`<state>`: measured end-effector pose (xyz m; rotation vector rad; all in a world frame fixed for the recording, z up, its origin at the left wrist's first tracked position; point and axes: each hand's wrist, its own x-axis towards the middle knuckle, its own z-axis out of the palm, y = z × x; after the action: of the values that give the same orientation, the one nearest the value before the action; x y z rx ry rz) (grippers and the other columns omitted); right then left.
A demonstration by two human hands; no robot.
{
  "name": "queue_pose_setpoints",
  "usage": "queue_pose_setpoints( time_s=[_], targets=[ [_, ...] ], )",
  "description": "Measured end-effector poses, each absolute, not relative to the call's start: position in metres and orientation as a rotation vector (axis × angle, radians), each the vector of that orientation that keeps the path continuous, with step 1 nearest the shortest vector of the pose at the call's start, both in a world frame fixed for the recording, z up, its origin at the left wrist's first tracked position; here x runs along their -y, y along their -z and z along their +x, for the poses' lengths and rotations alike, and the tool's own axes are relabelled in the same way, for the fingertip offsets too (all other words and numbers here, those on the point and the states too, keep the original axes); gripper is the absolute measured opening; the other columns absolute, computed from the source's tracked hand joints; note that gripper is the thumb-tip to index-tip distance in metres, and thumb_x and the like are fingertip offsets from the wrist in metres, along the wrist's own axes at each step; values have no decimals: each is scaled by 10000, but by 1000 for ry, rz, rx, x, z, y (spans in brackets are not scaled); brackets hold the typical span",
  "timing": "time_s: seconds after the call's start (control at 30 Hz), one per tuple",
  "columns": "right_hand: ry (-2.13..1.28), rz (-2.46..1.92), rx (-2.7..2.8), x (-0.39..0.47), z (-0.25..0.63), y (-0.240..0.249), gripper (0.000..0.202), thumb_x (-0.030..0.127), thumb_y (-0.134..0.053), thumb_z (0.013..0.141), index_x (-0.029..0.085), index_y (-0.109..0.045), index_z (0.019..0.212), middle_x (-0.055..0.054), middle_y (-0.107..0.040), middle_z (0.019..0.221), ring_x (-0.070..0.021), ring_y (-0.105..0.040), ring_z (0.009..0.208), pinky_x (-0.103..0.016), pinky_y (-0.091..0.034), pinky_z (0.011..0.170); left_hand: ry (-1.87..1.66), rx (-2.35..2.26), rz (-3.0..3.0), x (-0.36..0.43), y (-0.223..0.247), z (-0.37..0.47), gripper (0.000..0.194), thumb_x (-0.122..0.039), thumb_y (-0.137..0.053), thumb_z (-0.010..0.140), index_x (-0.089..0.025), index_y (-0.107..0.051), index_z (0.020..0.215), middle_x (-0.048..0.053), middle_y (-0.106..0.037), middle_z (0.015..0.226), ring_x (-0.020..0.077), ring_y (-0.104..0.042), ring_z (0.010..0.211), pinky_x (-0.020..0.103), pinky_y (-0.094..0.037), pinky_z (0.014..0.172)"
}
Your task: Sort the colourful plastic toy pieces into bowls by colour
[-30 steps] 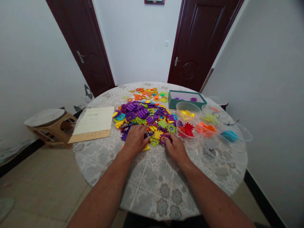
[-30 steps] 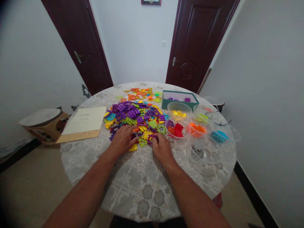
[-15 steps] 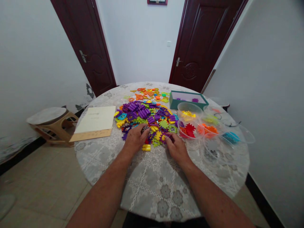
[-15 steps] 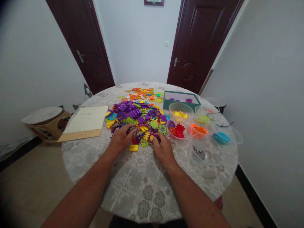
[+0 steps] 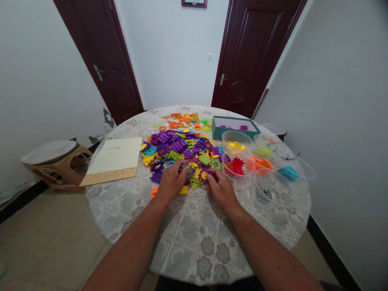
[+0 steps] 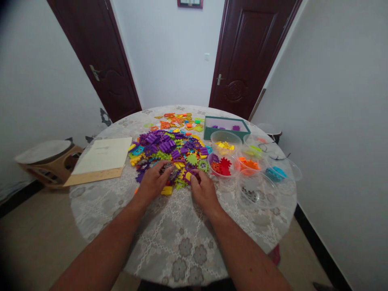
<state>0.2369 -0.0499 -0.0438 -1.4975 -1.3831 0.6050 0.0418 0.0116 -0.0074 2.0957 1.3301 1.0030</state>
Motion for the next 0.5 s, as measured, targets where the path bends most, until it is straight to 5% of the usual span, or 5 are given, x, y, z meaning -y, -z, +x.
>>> queue_pose_setpoints(
  time_s=[0.13,0.37,0.5],
  targets=[
    [-607,-1484,1513,58,235,28,239,258,-573,944,210,-758,1087,-70,-766,1071,-220,-695,979,-341,-530,890,-1098,-1427,2283,-19,16,36,276,-373,-505,1017,-223,-663,1186,91,-760,1151,252,-712,1079,394,-537,994],
    [-655,-1401,2113,78,263,-51,215,162,-611,922,252,-806,918,-15,-768,880,-172,-686,812,-272,-496,735,-1127,-1389,2277,-21,18,38,288,-371,-502,1021,-210,-671,1190,98,-763,1172,258,-713,1100,406,-542,1014],
    [-769,-1546,1956,22,315,-84,198,183,-614,917,230,-806,931,-5,-744,702,-139,-637,576,-245,-498,574,-1151,-1309,2300,-20,15,37,291,-340,-467,1027,-214,-668,1195,92,-760,1181,252,-702,1136,406,-533,1043]
  ],
)
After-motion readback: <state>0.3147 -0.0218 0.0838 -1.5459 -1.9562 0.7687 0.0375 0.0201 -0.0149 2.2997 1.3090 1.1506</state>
